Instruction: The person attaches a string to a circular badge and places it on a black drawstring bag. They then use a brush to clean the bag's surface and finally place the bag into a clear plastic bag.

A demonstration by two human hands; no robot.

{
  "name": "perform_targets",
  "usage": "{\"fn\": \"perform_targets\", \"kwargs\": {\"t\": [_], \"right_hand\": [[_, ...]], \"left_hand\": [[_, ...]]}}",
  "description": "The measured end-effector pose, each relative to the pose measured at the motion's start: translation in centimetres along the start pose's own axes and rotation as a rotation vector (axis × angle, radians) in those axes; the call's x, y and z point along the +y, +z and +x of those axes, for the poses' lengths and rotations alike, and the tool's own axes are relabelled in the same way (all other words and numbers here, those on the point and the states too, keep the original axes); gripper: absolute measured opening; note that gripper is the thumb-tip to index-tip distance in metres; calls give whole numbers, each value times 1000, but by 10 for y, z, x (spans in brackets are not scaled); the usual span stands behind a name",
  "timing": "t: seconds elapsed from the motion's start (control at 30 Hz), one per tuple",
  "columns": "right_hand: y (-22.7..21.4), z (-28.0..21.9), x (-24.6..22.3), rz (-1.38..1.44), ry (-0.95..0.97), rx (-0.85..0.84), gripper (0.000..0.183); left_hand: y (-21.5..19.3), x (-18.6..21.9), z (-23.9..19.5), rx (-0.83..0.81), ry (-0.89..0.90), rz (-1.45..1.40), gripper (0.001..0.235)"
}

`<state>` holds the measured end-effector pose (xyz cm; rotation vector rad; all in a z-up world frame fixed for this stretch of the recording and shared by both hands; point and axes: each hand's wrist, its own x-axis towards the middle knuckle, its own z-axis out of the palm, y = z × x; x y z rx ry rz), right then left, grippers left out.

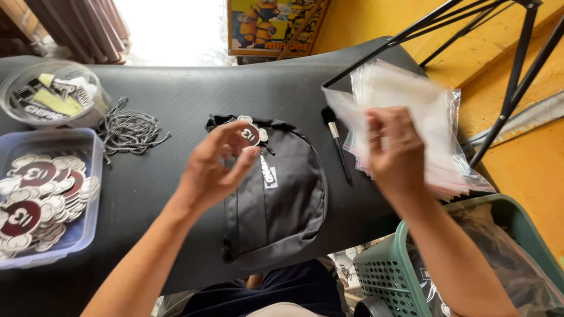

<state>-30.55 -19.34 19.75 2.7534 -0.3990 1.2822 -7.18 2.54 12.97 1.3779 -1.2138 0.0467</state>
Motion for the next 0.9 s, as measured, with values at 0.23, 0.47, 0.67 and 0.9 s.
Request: {"fn": "perform_targets", "kwargs": {"t": [0.23, 0.47, 0.67, 0.9], "right_hand": [[56, -2, -94, 65, -212, -67, 48], [79, -2, -49, -117, -221, -146, 46], [60, 29, -16, -213, 329, -727, 58], [144, 39, 22, 1038, 821, -421, 44]], "left_hand": [[22, 32, 10, -29, 47, 242, 55], [1, 1, 2, 83, -31, 279, 14], [-21, -25, 16, 214, -69, 317, 22], [-17, -78, 28, 97, -188, 382, 30]]}}
